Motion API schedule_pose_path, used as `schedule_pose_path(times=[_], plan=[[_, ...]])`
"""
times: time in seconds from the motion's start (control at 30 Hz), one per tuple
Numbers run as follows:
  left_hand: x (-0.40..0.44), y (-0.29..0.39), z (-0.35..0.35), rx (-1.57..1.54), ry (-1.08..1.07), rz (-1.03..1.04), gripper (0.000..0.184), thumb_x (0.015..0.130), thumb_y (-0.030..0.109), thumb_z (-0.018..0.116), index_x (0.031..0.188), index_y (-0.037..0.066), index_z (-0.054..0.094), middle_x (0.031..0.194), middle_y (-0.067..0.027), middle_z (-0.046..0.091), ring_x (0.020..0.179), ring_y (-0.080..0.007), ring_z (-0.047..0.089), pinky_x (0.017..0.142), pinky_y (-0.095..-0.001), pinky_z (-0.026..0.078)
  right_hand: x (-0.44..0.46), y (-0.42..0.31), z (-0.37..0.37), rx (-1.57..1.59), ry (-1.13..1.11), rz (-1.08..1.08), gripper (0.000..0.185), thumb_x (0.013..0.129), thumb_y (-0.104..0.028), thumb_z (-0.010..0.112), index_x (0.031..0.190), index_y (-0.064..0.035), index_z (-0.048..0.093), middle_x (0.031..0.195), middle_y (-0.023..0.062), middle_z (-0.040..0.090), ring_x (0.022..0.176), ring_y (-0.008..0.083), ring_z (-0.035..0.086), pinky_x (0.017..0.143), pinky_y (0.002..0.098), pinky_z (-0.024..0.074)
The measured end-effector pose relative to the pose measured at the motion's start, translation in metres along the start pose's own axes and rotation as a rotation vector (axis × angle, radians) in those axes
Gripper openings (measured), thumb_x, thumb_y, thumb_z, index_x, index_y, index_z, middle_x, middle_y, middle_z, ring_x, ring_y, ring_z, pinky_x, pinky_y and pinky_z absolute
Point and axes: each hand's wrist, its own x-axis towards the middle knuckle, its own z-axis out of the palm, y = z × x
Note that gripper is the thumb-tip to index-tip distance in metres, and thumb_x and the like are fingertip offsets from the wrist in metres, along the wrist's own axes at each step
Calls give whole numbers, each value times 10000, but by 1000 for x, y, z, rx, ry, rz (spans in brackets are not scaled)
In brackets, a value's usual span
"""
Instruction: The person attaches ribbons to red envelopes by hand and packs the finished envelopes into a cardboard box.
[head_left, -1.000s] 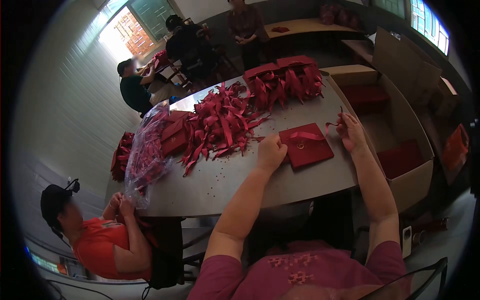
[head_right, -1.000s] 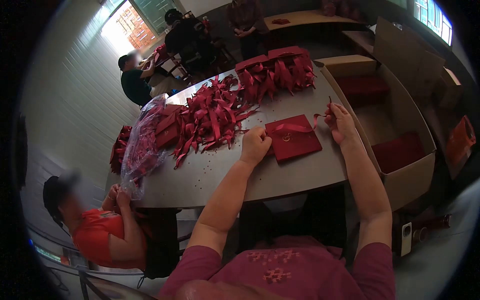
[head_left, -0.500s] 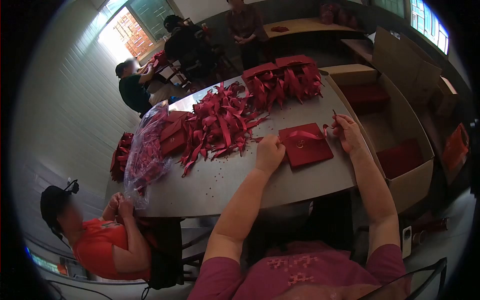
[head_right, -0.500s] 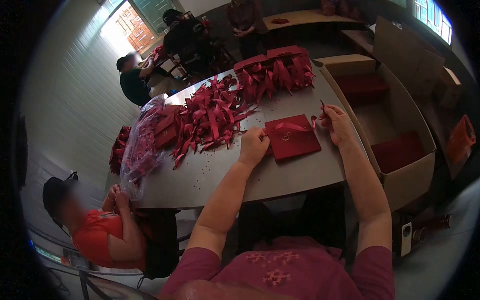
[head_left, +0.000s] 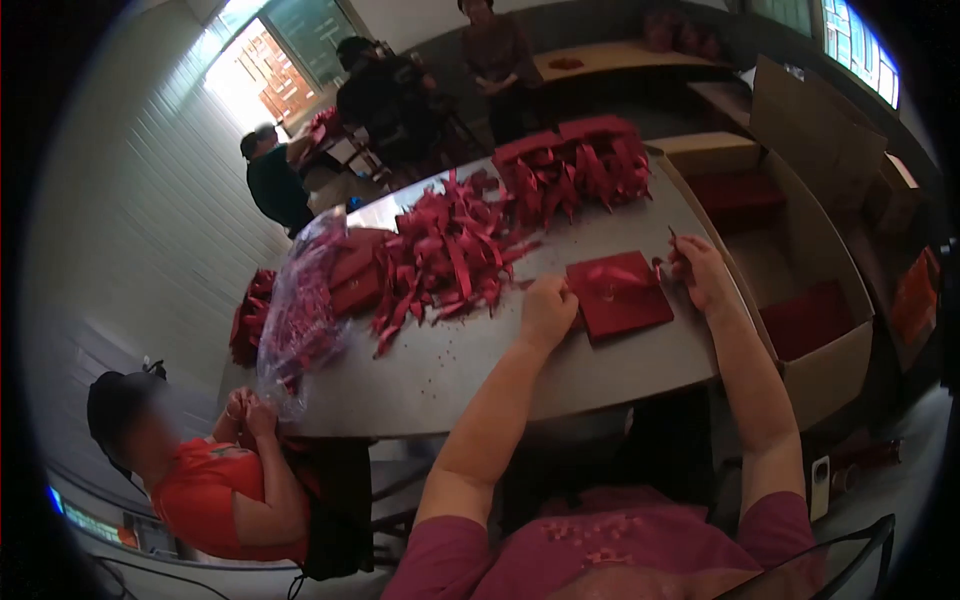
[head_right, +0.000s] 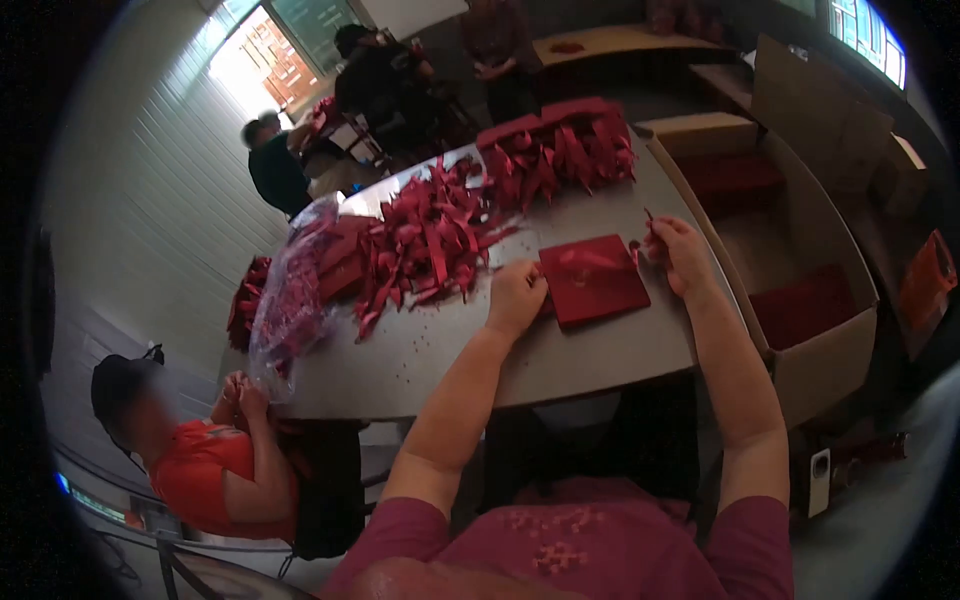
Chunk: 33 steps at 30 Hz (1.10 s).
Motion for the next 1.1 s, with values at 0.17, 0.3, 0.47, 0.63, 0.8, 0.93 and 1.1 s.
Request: schedule_pose_path(times=[0.17, 0.3, 0.47, 0.63, 0.8, 0.93, 1.1], plan=[[0, 2, -3, -30, -36, -21, 116, 726, 78, 654, 763, -7, 585, 787, -181, 606, 736, -353, 606, 662, -406, 485, -1, -2, 3, -8, -26, -10, 99, 939, -125, 590, 988, -48, 629, 777, 32, 636, 585, 86, 569, 524, 223, 468], [1, 0, -2, -35, -38, -36, 111, 721, 76, 642, 765, -13, 592, 800, -193, 606, 752, -370, 601, 670, -425, 485, -1, 1, 2, -3, -33, -38, 106, 937, -132, 598, 986, -47, 637, 778, 27, 637, 591, 77, 573, 527, 213, 471], [3, 4, -5, -14, -77, -41, 107, 716, 67, 624, 783, -15, 610, 827, -192, 612, 787, -386, 604, 704, -440, 495, -6, 0, 6, -26, -40, -36, 115, 934, -135, 606, 986, -40, 642, 772, 30, 640, 601, 69, 575, 533, 198, 470], [3, 6, -6, -26, -79, -61, 112, 720, 70, 631, 791, -15, 617, 827, -185, 611, 772, -369, 608, 697, -435, 495, -3, 1, 11, -43, -48, -56, 120, 933, -135, 607, 979, -32, 649, 769, 33, 641, 601, 65, 574, 536, 190, 465], [2, 2, -3, -43, -47, -48, 117, 730, 79, 665, 754, -15, 600, 799, -172, 612, 705, -324, 608, 646, -392, 493, -3, 2, 9, -58, -47, -51, 118, 934, -134, 603, 975, -33, 650, 766, 33, 642, 598, 66, 576, 539, 188, 466], [2, 4, -4, -13, -51, -42, 125, 729, 82, 671, 751, -16, 598, 800, -172, 612, 710, -319, 610, 657, -387, 498, -1, 2, 7, -52, -66, -48, 118, 935, -133, 602, 975, -34, 649, 766, 33, 643, 601, 68, 580, 545, 189, 466], [1, 1, -2, -15, -17, -17, 95, 749, 46, 605, 814, -15, 638, 835, -184, 628, 770, -343, 619, 707, -396, 501, -2, 2, 8, -51, -53, -56, 117, 935, -134, 600, 973, -34, 647, 767, 33, 647, 600, 72, 581, 546, 189, 465]])
